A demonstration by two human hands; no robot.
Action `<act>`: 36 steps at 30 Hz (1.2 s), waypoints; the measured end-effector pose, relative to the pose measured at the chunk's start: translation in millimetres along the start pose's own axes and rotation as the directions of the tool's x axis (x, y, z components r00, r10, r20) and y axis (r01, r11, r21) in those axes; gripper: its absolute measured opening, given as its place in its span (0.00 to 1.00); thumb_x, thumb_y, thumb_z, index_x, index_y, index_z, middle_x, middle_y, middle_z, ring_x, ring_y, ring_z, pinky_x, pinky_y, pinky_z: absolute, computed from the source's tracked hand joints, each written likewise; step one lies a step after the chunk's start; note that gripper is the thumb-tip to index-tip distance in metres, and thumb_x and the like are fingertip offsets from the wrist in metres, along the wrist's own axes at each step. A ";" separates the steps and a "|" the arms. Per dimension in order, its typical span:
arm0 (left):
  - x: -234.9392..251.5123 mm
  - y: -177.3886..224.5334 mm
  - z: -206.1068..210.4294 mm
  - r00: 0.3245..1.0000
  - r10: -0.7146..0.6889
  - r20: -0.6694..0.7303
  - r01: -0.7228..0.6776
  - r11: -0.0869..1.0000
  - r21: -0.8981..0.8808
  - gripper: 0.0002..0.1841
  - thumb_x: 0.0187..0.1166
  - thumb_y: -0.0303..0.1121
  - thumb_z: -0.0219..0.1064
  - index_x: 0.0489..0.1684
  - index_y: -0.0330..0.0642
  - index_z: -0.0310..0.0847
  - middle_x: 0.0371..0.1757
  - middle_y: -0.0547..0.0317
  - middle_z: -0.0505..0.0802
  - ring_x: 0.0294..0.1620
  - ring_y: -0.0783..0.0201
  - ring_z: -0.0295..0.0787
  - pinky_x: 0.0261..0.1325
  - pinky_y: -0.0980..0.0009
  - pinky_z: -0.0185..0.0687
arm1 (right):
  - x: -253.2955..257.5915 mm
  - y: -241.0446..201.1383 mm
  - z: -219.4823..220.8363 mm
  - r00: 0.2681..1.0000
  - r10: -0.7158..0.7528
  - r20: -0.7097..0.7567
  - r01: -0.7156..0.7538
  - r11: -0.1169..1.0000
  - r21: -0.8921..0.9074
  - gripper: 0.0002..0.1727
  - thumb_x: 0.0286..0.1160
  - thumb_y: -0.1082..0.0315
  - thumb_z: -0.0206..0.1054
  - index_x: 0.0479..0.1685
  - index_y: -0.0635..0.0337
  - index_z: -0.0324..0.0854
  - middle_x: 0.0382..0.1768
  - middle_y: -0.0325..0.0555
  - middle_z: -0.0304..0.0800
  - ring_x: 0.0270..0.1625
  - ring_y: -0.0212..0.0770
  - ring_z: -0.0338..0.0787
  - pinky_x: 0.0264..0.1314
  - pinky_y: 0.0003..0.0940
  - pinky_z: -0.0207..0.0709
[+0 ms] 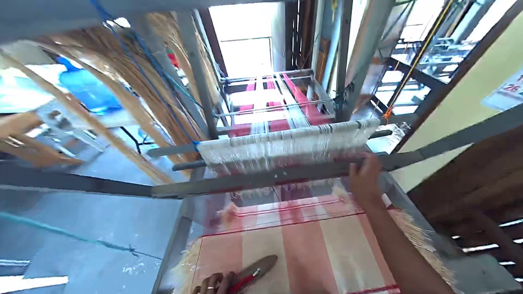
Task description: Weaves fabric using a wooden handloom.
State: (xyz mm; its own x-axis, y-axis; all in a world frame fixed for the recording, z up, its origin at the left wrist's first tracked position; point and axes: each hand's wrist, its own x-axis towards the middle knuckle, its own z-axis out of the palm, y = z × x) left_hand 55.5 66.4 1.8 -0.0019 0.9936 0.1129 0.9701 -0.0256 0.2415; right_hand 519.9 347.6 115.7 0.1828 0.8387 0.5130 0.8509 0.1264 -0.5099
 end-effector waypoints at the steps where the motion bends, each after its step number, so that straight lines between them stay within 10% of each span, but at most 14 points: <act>1: 3.5 0.7 6.2 1.000 0.022 -0.018 -0.022 1.000 0.021 0.28 0.65 0.57 0.80 0.65 0.61 0.89 0.60 0.43 0.92 0.64 0.34 0.85 0.65 0.26 0.70 | 5.7 -22.5 20.6 0.984 -0.131 0.121 0.131 0.991 0.014 0.27 0.86 0.58 0.59 0.77 0.67 0.75 0.77 0.66 0.77 0.82 0.64 0.75 0.87 0.60 0.64; 6: 9.9 4.3 34.1 0.983 0.066 -0.172 -0.056 0.996 0.066 0.29 0.67 0.61 0.75 0.71 0.77 0.84 0.58 0.51 0.92 0.61 0.41 0.87 0.64 0.27 0.70 | -6.7 -65.6 102.9 0.904 -0.190 0.382 0.236 0.969 -0.078 0.40 0.88 0.33 0.44 0.69 0.60 0.83 0.68 0.58 0.87 0.79 0.60 0.79 0.91 0.67 0.46; 10: 5.0 24.8 45.5 0.947 -0.011 -0.322 0.035 0.997 0.070 0.25 0.80 0.63 0.56 0.76 0.82 0.79 0.69 0.53 0.88 0.72 0.41 0.81 0.73 0.27 0.61 | -43.8 -67.5 77.2 0.885 -0.107 0.454 0.176 0.978 -0.113 0.41 0.87 0.32 0.46 0.70 0.62 0.81 0.70 0.60 0.85 0.80 0.60 0.77 0.93 0.63 0.44; 15: -1.9 43.4 69.2 0.906 -0.144 -0.397 0.148 0.989 -0.020 0.25 0.82 0.51 0.55 0.80 0.77 0.76 0.80 0.47 0.80 0.85 0.33 0.67 0.80 0.17 0.39 | -126.4 -55.7 36.6 0.882 -0.166 0.441 0.244 0.962 -0.125 0.39 0.88 0.36 0.47 0.66 0.65 0.83 0.65 0.65 0.87 0.74 0.66 0.80 0.88 0.69 0.52; 36: 0.8 37.2 88.1 0.925 -0.217 -0.313 0.219 0.975 -0.029 0.27 0.81 0.52 0.54 0.83 0.78 0.72 0.85 0.54 0.76 0.91 0.41 0.58 0.84 0.21 0.34 | -118.1 -52.5 23.9 0.805 -0.137 0.578 0.266 0.953 -0.145 0.39 0.88 0.34 0.46 0.68 0.62 0.81 0.68 0.63 0.84 0.76 0.65 0.77 0.83 0.66 0.57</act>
State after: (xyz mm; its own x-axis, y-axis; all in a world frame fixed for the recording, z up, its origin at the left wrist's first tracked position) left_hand 113.0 76.0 -74.1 -0.2879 0.8900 0.3535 0.9387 0.1894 0.2879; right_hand 441.9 254.5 65.4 -0.2537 0.9637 0.0838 0.9309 0.2668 -0.2496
